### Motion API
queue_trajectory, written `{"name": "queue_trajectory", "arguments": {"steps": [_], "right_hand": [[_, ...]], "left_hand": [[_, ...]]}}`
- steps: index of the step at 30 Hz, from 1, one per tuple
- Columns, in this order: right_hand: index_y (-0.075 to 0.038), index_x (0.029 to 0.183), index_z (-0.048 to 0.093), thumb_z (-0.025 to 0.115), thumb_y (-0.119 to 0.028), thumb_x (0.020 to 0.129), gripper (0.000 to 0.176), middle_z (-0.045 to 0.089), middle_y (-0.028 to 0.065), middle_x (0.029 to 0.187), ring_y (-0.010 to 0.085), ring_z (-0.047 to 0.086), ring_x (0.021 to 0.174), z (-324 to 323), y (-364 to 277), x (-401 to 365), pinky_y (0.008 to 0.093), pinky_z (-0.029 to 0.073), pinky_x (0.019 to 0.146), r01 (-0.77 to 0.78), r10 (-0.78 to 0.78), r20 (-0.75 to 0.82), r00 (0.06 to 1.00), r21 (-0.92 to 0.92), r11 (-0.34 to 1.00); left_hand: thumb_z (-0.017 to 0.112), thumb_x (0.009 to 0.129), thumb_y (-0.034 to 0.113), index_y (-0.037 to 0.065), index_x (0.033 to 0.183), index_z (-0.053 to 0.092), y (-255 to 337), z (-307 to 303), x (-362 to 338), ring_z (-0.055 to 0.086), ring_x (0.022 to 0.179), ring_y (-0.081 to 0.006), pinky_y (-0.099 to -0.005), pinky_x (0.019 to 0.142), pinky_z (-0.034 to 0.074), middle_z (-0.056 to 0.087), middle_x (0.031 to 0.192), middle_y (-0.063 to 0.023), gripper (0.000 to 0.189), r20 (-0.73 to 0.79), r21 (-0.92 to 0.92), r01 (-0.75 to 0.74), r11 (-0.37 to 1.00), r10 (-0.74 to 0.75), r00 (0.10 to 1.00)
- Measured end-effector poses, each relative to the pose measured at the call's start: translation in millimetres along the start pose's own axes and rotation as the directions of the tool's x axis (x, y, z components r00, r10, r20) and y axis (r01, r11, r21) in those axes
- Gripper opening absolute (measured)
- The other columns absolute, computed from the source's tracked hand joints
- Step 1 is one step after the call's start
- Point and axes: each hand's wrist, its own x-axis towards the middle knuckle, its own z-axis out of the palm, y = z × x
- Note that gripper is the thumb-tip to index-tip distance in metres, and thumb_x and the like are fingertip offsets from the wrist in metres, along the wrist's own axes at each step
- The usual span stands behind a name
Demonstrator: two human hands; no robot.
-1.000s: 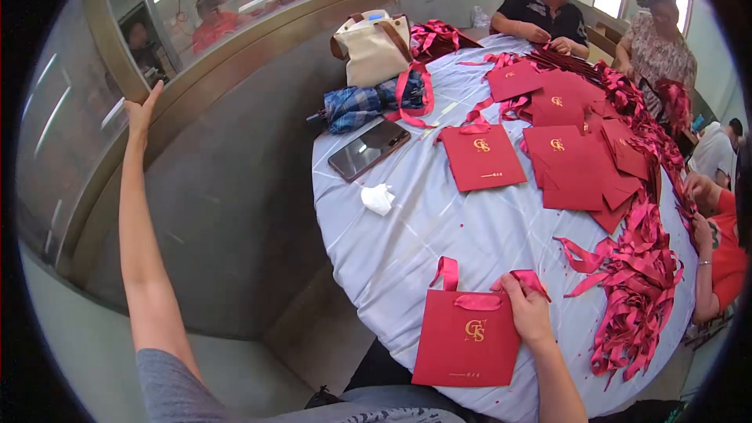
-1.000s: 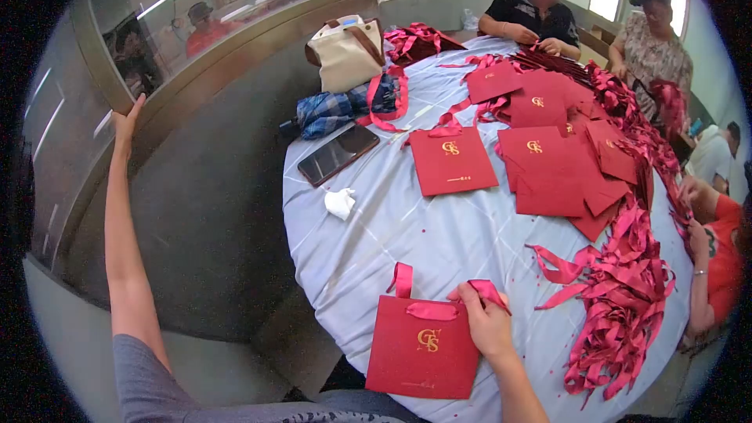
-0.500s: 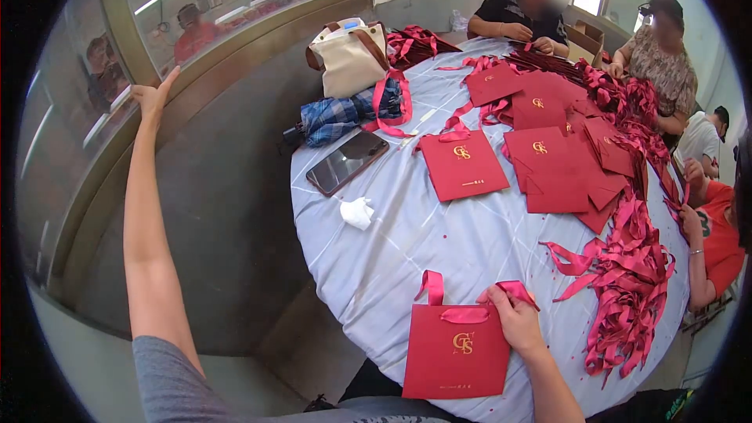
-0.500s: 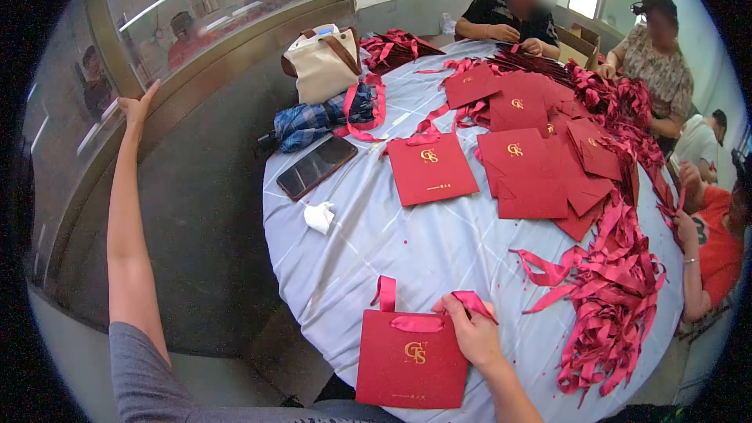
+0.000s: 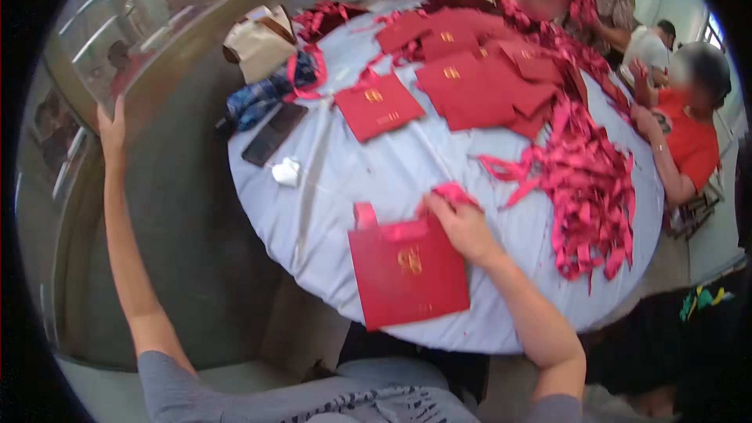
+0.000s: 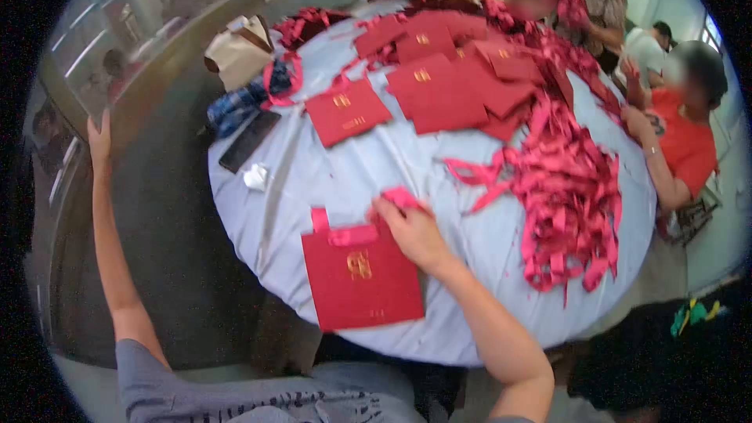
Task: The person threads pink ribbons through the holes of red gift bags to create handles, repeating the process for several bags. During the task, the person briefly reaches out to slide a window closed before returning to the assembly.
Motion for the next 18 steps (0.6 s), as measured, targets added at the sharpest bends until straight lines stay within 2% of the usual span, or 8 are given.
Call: {"name": "queue_trajectory", "arguments": {"steps": [3, 6, 7, 9, 10, 12, 15, 18], "right_hand": [[-0.002, 0.085, 0.061, 0.049, -0.032, 0.095, 0.034, 0.06, 0.0005, 0.075, 0.0075, 0.056, 0.074, -10.6, -1.0, 3.4, 0.0224, 0.044, 0.07, 0.066, -0.057, -0.055, 0.997, 0.178, 0.982], [-0.003, 0.082, 0.062, 0.051, -0.036, 0.093, 0.036, 0.06, -0.001, 0.075, 0.0055, 0.055, 0.069, -18.9, -8.3, -1.4, 0.0207, 0.044, 0.064, 0.053, -0.002, -0.14, 0.99, 0.359, 0.932], [-0.004, 0.082, 0.063, 0.051, -0.036, 0.093, 0.036, 0.06, -0.001, 0.075, 0.0054, 0.055, 0.069, -21.6, -9.0, -2.3, 0.0208, 0.044, 0.065, 0.091, -0.036, -0.173, 0.984, 0.323, 0.942], [-0.004, 0.083, 0.063, 0.049, -0.037, 0.094, 0.037, 0.061, -0.0007, 0.077, 0.0056, 0.055, 0.071, -31.3, 0.5, 4.4, 0.021, 0.044, 0.067, 0.196, -0.154, -0.225, 0.962, 0.181, 0.964], [-0.004, 0.083, 0.063, 0.048, -0.038, 0.094, 0.038, 0.061, -0.0006, 0.077, 0.0059, 0.055, 0.072, -34.4, -1.6, 3.9, 0.021, 0.044, 0.068, 0.206, -0.159, -0.24, 0.958, 0.185, 0.961], [-0.002, 0.079, 0.067, 0.047, -0.04, 0.094, 0.045, 0.065, 0.0046, 0.075, 0.0121, 0.058, 0.075, -34.9, -6.0, 2.1, 0.0263, 0.044, 0.074, 0.219, -0.147, -0.301, 0.942, 0.22, 0.951], [-0.004, 0.077, 0.066, 0.04, -0.043, 0.095, 0.051, 0.066, 0.007, 0.077, 0.0184, 0.059, 0.075, -40.5, -5.0, 5.6, 0.0296, 0.041, 0.081, 0.335, -0.28, -0.34, 0.898, 0.113, 0.936], [-0.004, 0.076, 0.066, 0.04, -0.043, 0.096, 0.05, 0.066, 0.0055, 0.076, 0.0188, 0.059, 0.075, -46.7, -13.5, 0.3, 0.0304, 0.041, 0.081, 0.352, -0.33, -0.364, 0.871, -0.008, 0.936]], "left_hand": [[0.052, 0.092, 0.026, 0.001, 0.126, 0.048, 195.5, 59.1, -97.3, 0.047, 0.115, -0.0159, -0.0276, 0.096, 0.035, 0.052, 0.125, -0.009, 0.043, 0.342, -0.204, -0.035, 0.978, 0.104, 0.934], [0.054, 0.09, 0.011, 0.004, 0.115, 0.06, 293.1, 73.9, -143.3, 0.054, 0.092, -0.005, -0.0206, 0.083, 0.042, 0.062, 0.109, -0.0019, 0.027, 0.534, -0.531, 0.094, 0.842, 0.246, 0.809], [0.057, 0.087, 0.008, 0.003, 0.113, 0.061, 322.4, 79.8, -160.7, 0.056, 0.092, -0.0082, -0.0225, 0.083, 0.043, 0.063, 0.106, -0.0036, 0.027, 0.578, -0.556, 0.108, 0.824, 0.291, 0.762], [0.06, 0.086, 0.009, 0.0, 0.109, 0.06, 353.3, 109.3, -187.6, 0.059, 0.098, -0.0187, -0.0289, 0.086, 0.044, 0.063, 0.107, -0.0116, 0.025, 0.471, -0.669, -0.176, 0.722, 0.595, 0.651], [0.062, 0.084, 0.01, 0.0, 0.107, 0.059, 372.3, 118.1, -203.3, 0.059, 0.1, -0.0219, -0.0321, 0.087, 0.045, 0.062, 0.106, -0.0138, 0.025, 0.515, -0.684, -0.094, 0.723, 0.57, 0.64], [0.065, 0.081, 0.024, 0.001, 0.102, 0.061, 388.1, 143.9, -228.2, 0.06, 0.092, -0.0318, -0.0377, 0.08, 0.047, 0.063, 0.099, -0.0189, 0.032, 0.522, -0.597, -0.226, 0.77, 0.587, 0.618], [0.062, 0.082, 0.032, 0.002, 0.093, 0.065, 401.7, 165.2, -244.7, 0.063, 0.071, -0.0308, -0.039, 0.064, 0.047, 0.064, 0.074, -0.0149, 0.032, 0.644, -0.516, -0.172, 0.839, 0.513, 0.568], [0.062, 0.082, 0.032, 0.004, 0.086, 0.066, 406.3, 176.7, -254.7, 0.061, 0.066, -0.0299, -0.0395, 0.06, 0.045, 0.062, 0.07, -0.0154, 0.028, 0.71, -0.47, -0.108, 0.876, 0.448, 0.543]]}}
